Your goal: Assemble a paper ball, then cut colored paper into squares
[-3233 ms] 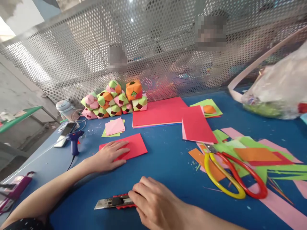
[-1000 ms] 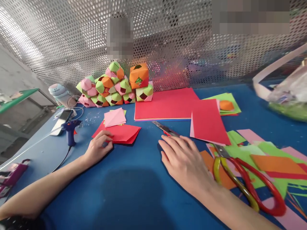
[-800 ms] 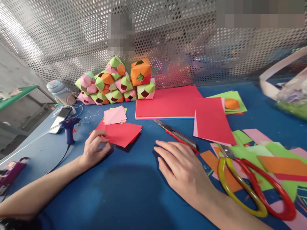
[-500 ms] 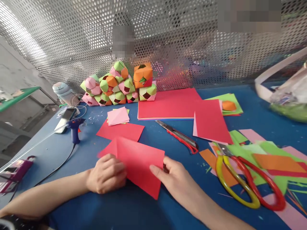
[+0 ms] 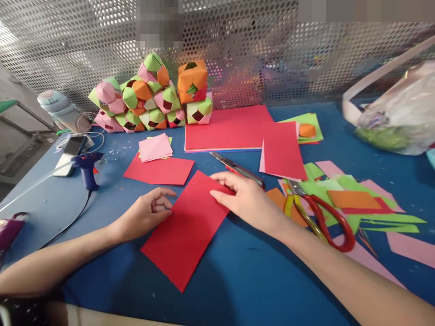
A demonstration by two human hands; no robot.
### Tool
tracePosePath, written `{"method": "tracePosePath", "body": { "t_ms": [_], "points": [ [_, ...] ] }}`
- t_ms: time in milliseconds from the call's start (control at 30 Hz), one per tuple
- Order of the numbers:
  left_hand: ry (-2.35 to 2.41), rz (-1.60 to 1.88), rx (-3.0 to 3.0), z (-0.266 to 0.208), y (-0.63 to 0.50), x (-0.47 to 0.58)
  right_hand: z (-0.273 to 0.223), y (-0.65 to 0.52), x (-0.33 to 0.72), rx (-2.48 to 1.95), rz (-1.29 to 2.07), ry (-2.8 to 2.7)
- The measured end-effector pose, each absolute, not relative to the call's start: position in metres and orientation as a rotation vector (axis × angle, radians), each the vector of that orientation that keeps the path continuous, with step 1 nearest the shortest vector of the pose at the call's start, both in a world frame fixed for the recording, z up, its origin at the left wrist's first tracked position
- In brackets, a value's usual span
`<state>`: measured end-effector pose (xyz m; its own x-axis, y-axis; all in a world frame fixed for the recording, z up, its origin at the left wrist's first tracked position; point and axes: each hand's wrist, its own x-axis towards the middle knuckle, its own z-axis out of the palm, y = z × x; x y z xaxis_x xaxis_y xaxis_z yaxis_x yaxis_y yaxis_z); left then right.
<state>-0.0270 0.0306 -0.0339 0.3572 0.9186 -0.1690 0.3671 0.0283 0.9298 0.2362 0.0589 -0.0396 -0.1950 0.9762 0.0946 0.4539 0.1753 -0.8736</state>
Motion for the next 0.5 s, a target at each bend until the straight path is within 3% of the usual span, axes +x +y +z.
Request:
{"method": "tracePosePath", "body": {
  "t_ms": [200, 333, 500],
  "points": [
    [1.281, 0.827, 1.336, -0.044, 0.024, -0.016, -0.039, 0.054, 0.231, -1.209, 1.074, -1.398],
    [1.271, 0.953, 1.370, -0.047, 0.022, -0.015, -0.030, 0.028, 0.228, -1.215, 0.692, -1.745],
    [1.245, 0.999, 1.412, -0.048, 0.027, -0.018, -0.042, 0.007, 0.229, -0.580, 0.301, -2.296]
  ]
}}
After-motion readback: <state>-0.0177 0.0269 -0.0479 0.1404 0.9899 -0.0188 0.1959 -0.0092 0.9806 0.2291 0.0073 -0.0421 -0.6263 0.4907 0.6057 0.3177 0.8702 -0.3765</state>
